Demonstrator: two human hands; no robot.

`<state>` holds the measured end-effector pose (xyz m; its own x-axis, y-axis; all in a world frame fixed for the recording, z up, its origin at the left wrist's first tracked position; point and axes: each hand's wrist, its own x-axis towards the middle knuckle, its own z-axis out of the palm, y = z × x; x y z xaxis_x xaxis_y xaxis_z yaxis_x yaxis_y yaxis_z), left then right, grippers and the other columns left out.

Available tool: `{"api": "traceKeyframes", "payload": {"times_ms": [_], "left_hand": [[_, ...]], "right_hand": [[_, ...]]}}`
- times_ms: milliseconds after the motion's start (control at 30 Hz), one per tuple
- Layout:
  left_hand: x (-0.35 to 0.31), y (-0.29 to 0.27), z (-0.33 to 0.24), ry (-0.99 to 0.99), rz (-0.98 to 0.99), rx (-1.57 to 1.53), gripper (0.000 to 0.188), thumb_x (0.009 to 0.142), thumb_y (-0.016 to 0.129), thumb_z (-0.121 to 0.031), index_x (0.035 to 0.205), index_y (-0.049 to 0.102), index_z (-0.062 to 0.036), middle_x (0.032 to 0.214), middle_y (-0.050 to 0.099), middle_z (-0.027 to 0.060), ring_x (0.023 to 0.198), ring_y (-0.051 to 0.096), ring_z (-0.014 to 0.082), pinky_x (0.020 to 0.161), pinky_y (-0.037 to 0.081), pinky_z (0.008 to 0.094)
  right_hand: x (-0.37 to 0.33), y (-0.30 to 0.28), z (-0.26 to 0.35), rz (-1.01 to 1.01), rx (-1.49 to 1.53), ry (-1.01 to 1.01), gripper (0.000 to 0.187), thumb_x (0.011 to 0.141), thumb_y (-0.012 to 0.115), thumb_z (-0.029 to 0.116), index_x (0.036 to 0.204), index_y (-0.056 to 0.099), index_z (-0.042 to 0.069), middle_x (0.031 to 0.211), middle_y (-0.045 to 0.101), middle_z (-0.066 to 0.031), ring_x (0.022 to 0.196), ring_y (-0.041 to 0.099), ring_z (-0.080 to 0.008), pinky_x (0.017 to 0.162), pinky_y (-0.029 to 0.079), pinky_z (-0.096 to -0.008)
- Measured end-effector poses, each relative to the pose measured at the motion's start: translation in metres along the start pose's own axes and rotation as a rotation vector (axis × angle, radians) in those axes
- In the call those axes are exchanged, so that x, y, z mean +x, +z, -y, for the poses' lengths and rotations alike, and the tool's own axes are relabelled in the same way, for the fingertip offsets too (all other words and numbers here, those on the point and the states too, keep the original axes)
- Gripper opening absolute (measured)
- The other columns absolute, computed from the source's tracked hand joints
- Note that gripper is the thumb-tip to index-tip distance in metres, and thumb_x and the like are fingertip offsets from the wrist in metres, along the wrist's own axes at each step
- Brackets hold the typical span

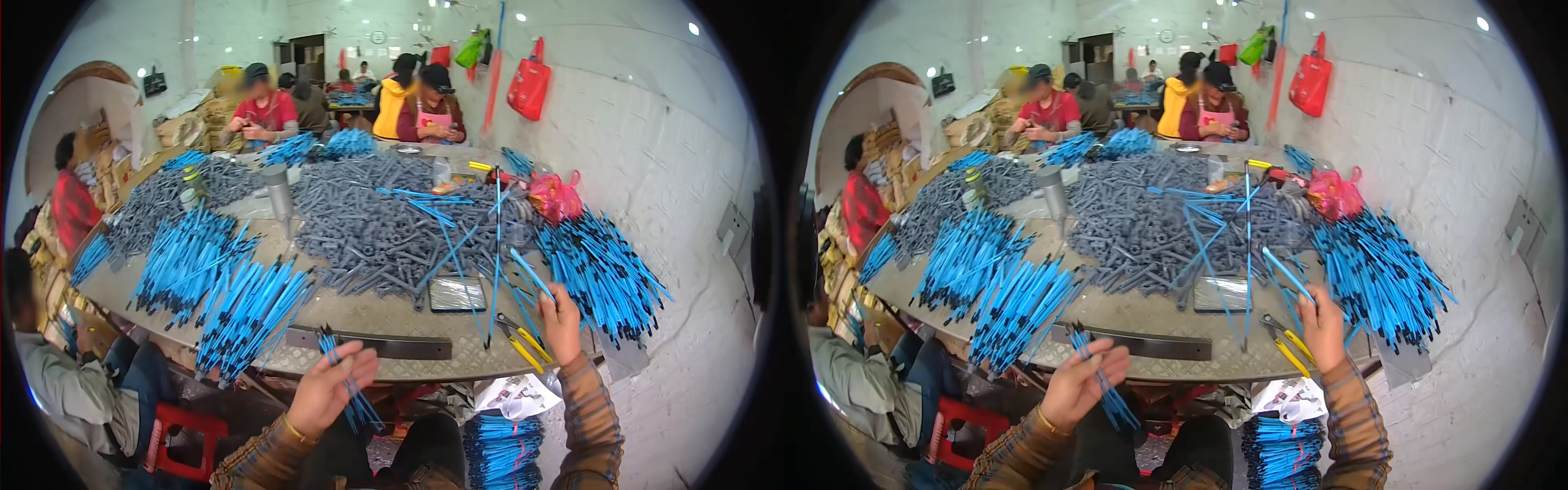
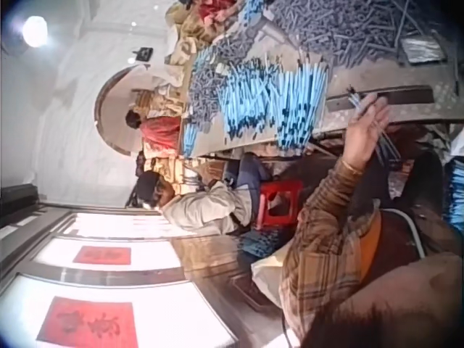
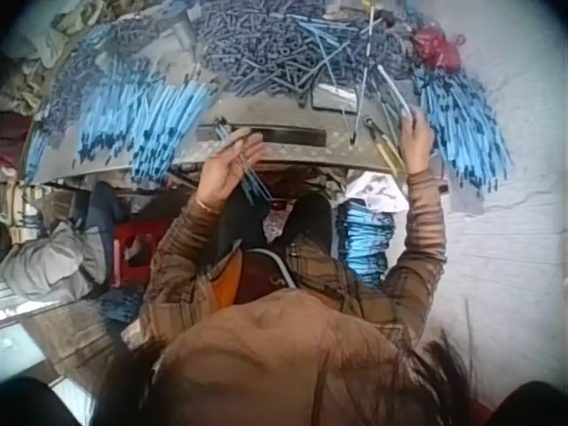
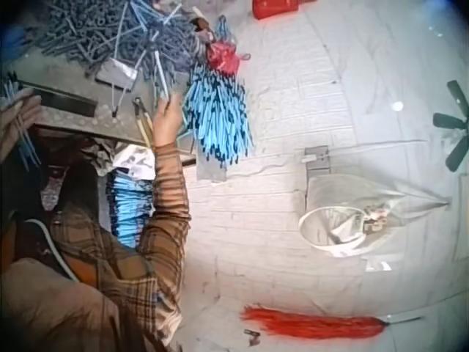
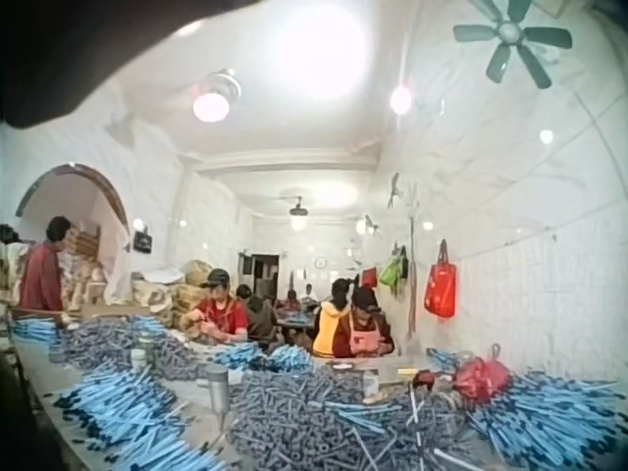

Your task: The person assembles umbrella frame components by stringing blue rods onto wire, fastening them around a plastic hub, and trimming the wire using pliers.

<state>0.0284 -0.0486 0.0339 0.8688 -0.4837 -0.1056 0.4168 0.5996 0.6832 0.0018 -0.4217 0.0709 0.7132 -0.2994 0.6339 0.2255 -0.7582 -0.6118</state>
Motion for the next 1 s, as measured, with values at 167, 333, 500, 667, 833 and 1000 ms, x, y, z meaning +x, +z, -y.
{"api": "traceKeyframes", "payload": {"times_ms": [167,333,500,667,833,1000], "left_hand": [[0.027,-0.001,-0.013,0.098,0.048,0.035,0.030,0.087,0.057,-0.017,0.112,0.048,-0.0019,0.096,0.061,0.0146,0.085,0.061,0.0232,0.080,0.048,0.0364],[0.007,0.036,0.003,0.053,0.178,0.044,0.025,0.085,0.058,-0.013,0.107,0.047,-0.0074,0.079,0.060,0.0071,0.071,0.061,0.0177,0.064,0.046,0.0257],[-0.001,0.051,0.005,0.187,0.034,-0.010,0.019,0.084,0.059,-0.010,0.100,0.048,-0.0082,0.076,0.059,0.0072,0.070,0.060,0.0161,0.062,0.046,0.0243],[0.014,0.041,0.008,0.484,-0.207,-0.075,0.011,0.086,0.055,-0.007,0.096,0.050,-0.0081,0.073,0.054,0.0042,0.066,0.052,0.0135,0.060,0.043,0.0262],[0.014,0.051,0.014,0.482,-0.120,-0.190,0.011,0.091,0.050,-0.012,0.101,0.047,-0.0092,0.071,0.048,0.0029,0.059,0.042,0.0113,0.056,0.037,0.0247],[0.003,0.064,0.018,0.328,-0.025,-0.302,0.008,0.093,0.046,-0.016,0.095,0.046,-0.0087,0.063,0.036,-0.0011,0.054,0.032,0.0088,0.051,0.030,0.0238]], "right_hand": [[-0.042,-0.003,0.042,0.436,0.304,0.230,0.016,0.091,0.047,0.019,0.088,0.052,0.004,0.063,0.050,0.0003,0.054,0.045,-0.0060,0.047,0.035,-0.0206],[-0.085,0.023,0.032,0.648,0.389,0.082,0.017,0.090,0.045,0.014,0.101,0.049,0.003,0.071,0.055,-0.0057,0.056,0.049,-0.0091,0.051,0.040,-0.0224],[-0.113,0.035,0.058,0.604,0.430,0.306,0.017,0.088,0.046,0.011,0.102,0.045,0.001,0.077,0.054,-0.0086,0.062,0.051,-0.0140,0.057,0.042,-0.0268],[-0.131,0.062,0.089,0.853,0.302,0.092,0.073,0.078,0.063,0.017,0.137,0.021,0.002,0.107,0.054,-0.0167,0.079,0.057,-0.0224,0.066,0.047,-0.0315],[-0.130,0.086,0.087,0.610,0.002,-0.083,0.077,0.076,0.066,0.026,0.134,0.024,0.000,0.101,0.055,-0.0183,0.087,0.056,-0.0329,0.074,0.046,-0.0382],[-0.144,0.083,0.101,0.755,0.175,0.120,0.063,0.079,0.062,0.026,0.131,0.033,0.004,0.085,0.060,-0.0131,0.074,0.059,-0.0329,0.062,0.047,-0.0401]]}}
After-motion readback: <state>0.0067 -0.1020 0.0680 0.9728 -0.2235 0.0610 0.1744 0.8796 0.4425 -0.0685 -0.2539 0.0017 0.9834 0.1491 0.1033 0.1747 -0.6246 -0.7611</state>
